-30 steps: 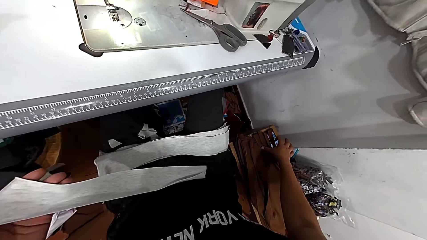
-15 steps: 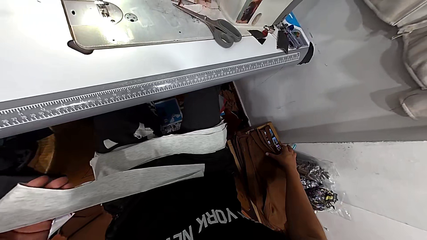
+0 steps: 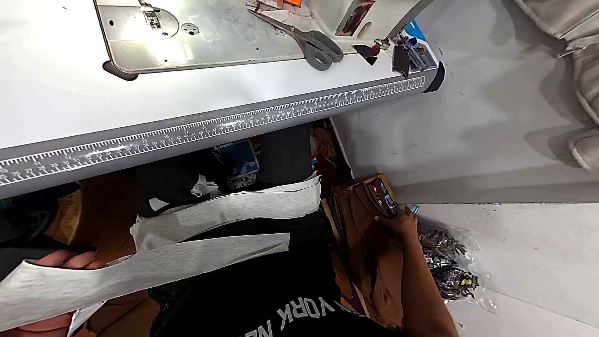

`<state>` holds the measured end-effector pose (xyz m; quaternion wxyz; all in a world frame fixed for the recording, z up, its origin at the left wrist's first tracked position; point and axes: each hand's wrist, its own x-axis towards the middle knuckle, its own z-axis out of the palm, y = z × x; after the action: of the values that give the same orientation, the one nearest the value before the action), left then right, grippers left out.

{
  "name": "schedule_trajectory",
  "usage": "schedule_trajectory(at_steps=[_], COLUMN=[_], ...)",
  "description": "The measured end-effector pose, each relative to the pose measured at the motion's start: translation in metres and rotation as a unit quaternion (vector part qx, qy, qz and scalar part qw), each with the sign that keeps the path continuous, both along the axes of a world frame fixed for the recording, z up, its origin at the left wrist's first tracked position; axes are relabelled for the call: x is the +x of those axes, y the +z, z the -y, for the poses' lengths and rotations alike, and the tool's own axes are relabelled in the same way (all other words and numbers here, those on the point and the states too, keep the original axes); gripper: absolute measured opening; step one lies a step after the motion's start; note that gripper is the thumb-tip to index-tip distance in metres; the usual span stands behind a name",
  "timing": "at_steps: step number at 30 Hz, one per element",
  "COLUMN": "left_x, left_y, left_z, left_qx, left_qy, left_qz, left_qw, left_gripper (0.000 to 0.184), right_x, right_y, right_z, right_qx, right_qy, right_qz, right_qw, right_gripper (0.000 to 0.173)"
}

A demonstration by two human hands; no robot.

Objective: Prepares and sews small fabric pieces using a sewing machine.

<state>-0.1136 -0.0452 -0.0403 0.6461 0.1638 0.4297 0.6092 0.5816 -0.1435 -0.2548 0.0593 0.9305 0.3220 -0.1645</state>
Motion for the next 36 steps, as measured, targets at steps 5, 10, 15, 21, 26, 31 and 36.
schedule_trajectory(at_steps=[5, 10, 15, 21, 26, 31, 36], left_x=[0.0, -0.001, -0.006, 0.016, 0.08, 0.053, 0.005], left_y=[0.004, 0.005, 0.009, 0.006, 0.017, 0.032, 0.014], left_z=[0.001, 0.002, 0.005, 0.005, -0.015, -0.029, -0.031], left_qx=[0.006, -0.006, 0.021, 0.039, 0.112, 0.105, 0.054], left_qy=[0.001, 0.015, -0.007, -0.105, -0.185, -0.053, 0.065], left_qz=[-0.012, -0.021, -0.05, -0.164, -0.107, -0.103, -0.026], left_qw=[1.0, 1.0, 0.998, 0.98, 0.97, 0.988, 0.996], left_gripper=[0.063, 0.059, 0.051, 0.039, 0.04, 0.035, 0.043], right_x=[0.0, -0.004, 0.003, -0.109, -0.369, -0.397, -0.318], right_y=[0.001, 0.006, 0.016, 0.136, 0.186, 0.146, 0.132], right_z=[-0.002, -0.01, -0.007, -0.106, -0.166, -0.167, -0.139], right_qx=[-0.021, -0.066, -0.007, 0.208, 0.281, 0.187, 0.16], right_qy=[-0.008, -0.024, -0.009, 0.206, 0.491, 0.538, 0.419], right_qz=[0.002, -0.007, -0.022, -0.182, -0.608, -0.655, -0.64], right_qw=[1.0, 0.997, 1.0, 0.939, 0.557, 0.497, 0.624], right_gripper=[0.097, 0.102, 0.108, 0.044, 0.073, 0.016, 0.016])
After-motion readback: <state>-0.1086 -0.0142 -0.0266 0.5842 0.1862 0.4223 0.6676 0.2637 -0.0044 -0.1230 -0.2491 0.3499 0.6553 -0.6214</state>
